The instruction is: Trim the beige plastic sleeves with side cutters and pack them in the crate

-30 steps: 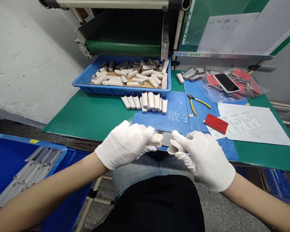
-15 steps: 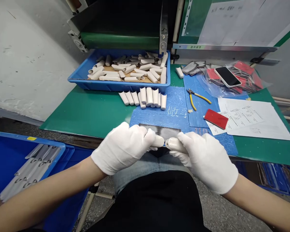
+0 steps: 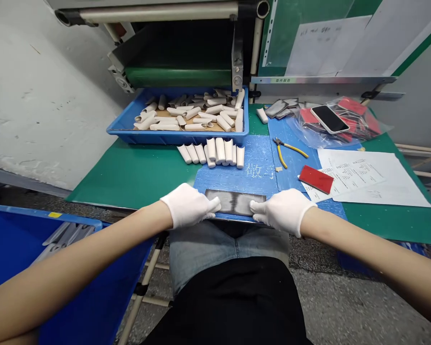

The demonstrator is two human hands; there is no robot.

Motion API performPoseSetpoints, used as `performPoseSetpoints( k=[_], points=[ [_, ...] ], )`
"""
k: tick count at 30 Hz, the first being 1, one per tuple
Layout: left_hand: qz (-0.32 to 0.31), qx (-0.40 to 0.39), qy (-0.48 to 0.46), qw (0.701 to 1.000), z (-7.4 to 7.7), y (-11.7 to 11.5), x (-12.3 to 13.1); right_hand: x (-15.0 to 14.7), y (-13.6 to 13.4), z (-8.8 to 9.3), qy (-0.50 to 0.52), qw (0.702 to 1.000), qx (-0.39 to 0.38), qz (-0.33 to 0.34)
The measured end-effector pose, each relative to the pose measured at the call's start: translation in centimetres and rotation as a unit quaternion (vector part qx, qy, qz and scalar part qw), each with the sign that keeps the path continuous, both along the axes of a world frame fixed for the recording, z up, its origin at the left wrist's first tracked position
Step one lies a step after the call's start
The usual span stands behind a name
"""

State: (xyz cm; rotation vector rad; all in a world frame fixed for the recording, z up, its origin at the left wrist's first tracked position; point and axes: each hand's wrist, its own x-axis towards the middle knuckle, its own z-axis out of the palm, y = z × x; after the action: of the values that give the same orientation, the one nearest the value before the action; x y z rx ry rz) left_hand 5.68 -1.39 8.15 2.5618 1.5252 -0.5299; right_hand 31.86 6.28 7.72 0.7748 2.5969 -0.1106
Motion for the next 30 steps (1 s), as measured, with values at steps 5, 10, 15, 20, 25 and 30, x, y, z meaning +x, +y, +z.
performPoseSetpoints(
  k=[5,10,15,20,25,30],
  points=[
    [-0.05,-0.017,0.067,0.996,0.9,1.3,1.4,-1.2,0.7,0.9,-0.005,1.0,0.001,0.023],
    [-0.057,0.0,0.051,0.997,0.7,1.4,1.4,-1.8,0.6,0.9,0.014,1.0,-0.007,0.019],
    [-0.058,-0.003,0.052,0.997,0.6,0.9,1.1,-1.7,0.3,0.9,0.014,0.999,-0.01,0.035],
    [-0.045,0.007,0.042,0.998,0.7,1.2,1.6,-2.4,0.6,2.0,-0.017,0.999,-0.024,0.027],
    [-0.055,0.013,0.022,0.998,0.3,2.2,1.7,-2.7,0.9,2.5,-0.015,0.999,-0.002,0.039],
    [-0.015,-0.04,0.029,0.999,0.7,-0.4,-0.4,1.6,0.1,2.5,-0.048,0.999,-0.005,0.007]
  ],
)
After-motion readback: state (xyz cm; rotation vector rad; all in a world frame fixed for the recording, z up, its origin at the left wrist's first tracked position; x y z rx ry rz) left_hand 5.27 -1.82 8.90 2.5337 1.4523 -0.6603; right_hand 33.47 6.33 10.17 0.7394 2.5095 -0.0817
